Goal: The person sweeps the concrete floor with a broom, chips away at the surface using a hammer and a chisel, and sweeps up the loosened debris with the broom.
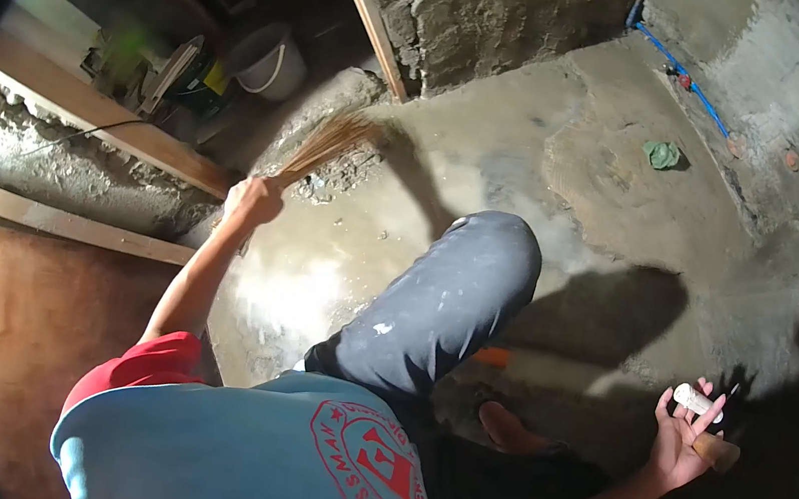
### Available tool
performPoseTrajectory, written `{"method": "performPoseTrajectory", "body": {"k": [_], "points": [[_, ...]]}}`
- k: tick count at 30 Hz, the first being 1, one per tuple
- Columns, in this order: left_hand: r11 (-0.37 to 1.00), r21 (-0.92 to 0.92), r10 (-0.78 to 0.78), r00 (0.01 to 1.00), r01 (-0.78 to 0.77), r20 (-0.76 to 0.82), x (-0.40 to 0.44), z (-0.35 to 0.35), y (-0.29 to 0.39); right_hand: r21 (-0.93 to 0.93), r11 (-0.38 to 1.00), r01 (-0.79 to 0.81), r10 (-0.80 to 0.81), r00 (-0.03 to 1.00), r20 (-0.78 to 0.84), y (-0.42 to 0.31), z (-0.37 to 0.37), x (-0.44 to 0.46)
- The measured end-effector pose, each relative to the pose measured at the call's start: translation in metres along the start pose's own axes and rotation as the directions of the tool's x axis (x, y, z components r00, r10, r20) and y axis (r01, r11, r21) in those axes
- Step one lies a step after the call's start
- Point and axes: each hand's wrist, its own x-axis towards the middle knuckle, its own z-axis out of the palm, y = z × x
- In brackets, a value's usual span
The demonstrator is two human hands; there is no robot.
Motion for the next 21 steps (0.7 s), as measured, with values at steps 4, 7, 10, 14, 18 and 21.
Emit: {"method": "performPoseTrajectory", "body": {"k": [4, 7, 10, 14, 18, 21], "points": [[0.992, 0.000, 0.129, 0.991, -0.129, 0.030, -0.024, 0.007, 0.046, 0.008, 0.999, -0.035, 0.035, 0.998, 0.060, -0.009, -0.019, 0.022], [0.992, 0.084, 0.084, 0.988, -0.096, 0.128, -0.009, 0.041, 0.048, -0.009, 1.000, -0.028, 0.029, 0.998, 0.058, -0.005, -0.011, 0.015], [0.992, 0.078, -0.100, 0.995, 0.098, 0.029, 0.013, 0.078, -0.004, -0.016, 0.999, -0.040, 0.041, 0.998, 0.051, -0.002, -0.007, 0.012], [0.991, 0.028, -0.134, 0.987, 0.132, 0.090, -0.028, 0.009, -0.015, -0.011, 1.000, -0.029, 0.030, 0.999, 0.031, 0.007, 0.005, -0.004], [0.997, -0.073, 0.008, 1.000, -0.009, -0.012, -0.063, -0.019, 0.000, -0.038, 0.999, -0.021, 0.021, 1.000, -0.013, 0.011, 0.012, -0.013], [0.991, -0.101, 0.097, 0.994, -0.092, 0.046, -0.053, -0.009, 0.034, -0.043, 0.999, -0.012, 0.011, 1.000, -0.014, 0.009, 0.013, -0.014]]}}
